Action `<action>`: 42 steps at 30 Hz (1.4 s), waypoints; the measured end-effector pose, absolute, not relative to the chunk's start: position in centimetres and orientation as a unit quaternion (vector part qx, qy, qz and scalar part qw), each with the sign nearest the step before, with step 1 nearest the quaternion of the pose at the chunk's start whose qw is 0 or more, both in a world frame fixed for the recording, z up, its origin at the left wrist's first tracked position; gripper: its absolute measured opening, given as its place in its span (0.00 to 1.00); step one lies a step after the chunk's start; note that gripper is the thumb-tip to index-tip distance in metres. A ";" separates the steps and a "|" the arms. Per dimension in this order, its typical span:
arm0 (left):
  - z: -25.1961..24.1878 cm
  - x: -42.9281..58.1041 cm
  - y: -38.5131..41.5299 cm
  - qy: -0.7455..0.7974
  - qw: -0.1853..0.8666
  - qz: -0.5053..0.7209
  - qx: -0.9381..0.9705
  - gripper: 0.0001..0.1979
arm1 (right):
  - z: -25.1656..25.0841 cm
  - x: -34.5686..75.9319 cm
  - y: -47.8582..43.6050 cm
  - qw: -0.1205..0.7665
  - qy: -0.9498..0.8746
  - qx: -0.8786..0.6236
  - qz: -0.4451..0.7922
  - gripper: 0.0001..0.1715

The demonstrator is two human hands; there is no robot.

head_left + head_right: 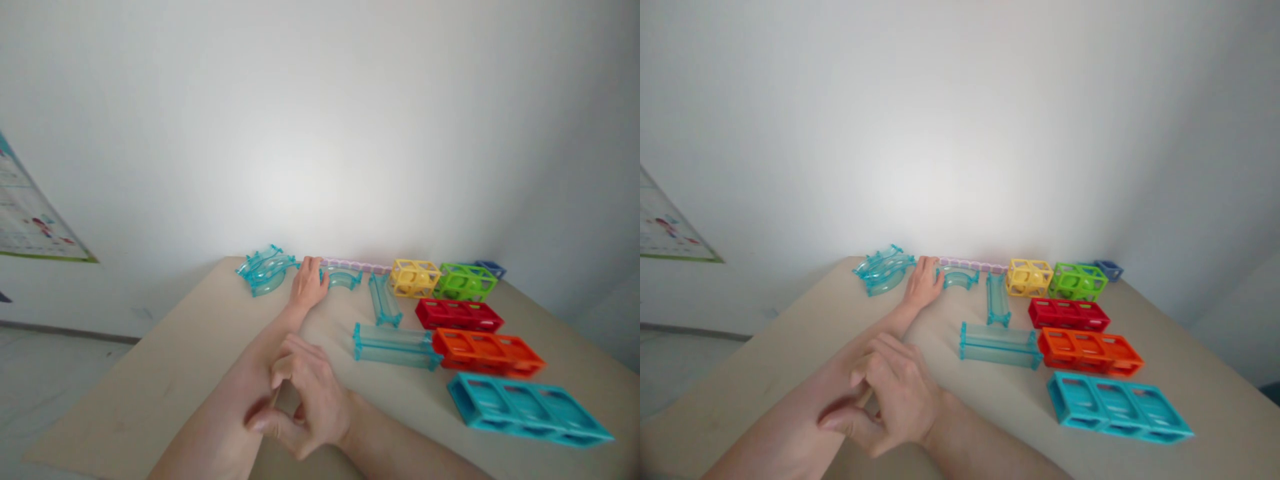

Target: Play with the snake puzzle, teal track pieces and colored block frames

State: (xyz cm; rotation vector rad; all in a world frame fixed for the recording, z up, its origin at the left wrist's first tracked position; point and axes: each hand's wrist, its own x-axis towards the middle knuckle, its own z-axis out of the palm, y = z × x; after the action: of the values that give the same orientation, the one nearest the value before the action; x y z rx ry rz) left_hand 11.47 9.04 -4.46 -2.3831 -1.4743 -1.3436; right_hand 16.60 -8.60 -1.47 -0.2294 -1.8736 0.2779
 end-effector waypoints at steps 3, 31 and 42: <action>-4.4 10.5 7.0 -0.469 0.038 -0.461 -0.753 0.12 | -1.5 17.3 -8.1 0.563 -0.810 -0.117 0.117 0.10; -4.0 -2.5 6.2 -0.619 0.021 -0.572 -0.538 0.08 | -2.3 17.5 -6.6 0.484 -0.812 -0.273 0.181 0.06; -4.0 -1.9 6.4 -0.551 -0.162 -0.701 -0.423 0.12 | -3.6 17.3 -5.3 0.497 -0.717 -0.430 0.231 0.15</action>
State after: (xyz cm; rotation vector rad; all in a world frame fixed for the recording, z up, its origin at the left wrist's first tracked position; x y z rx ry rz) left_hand -1.93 6.43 -4.00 -1.4857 -1.9372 -2.4632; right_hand 17.28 -5.33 -3.58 -1.0419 -1.7371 0.5601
